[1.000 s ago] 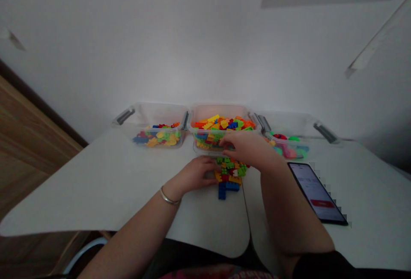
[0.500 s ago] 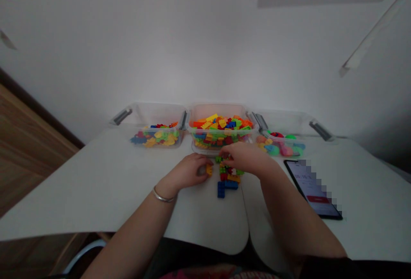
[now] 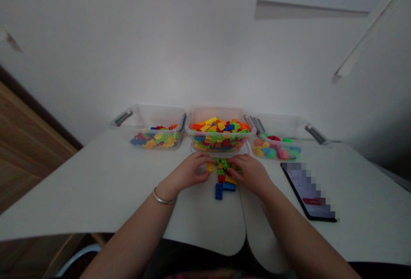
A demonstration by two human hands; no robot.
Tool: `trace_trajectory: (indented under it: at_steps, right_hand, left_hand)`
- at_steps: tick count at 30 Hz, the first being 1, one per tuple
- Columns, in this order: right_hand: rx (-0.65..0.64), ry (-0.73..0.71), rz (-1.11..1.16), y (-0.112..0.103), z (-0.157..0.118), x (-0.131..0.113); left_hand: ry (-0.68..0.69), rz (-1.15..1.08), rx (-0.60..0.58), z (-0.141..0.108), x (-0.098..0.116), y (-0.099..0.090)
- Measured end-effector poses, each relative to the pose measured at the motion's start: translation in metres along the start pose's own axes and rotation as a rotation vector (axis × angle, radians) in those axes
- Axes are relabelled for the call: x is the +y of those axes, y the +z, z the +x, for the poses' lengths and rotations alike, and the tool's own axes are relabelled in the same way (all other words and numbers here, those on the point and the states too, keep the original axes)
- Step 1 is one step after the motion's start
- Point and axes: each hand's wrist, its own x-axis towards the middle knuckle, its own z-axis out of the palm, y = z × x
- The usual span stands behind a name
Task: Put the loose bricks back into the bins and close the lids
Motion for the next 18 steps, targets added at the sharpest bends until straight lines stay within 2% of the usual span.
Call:
trace_trajectory:
  at_steps: [6,8,10,15,18]
  right_hand:
    - [0.153,-0.033,0.183,0.022,0.002,0.005]
    - [0.179,-0.043,0.262,0.028,0.004,0.008]
    - [0.201,-0.036,0.314,0.031,0.004,0.011]
    - [0.239,-0.029,0.353,0.035,0.004,0.013]
    - [0.260,-0.034,0.372,0.040,0.005,0.018]
  left_hand:
    - [0.011,-0.107,0.481,0.007,0.022,-0.005]
    - [-0.010,-0.078,0.573,0.015,0.032,-0.011]
    - [-0.010,0.035,0.558,0.027,0.040,-0.019]
    - [-0.009,0.298,0.339,0.068,0.047,-0.033]
    - [-0.077,0.477,0.237,0.087,0.046,-0.037]
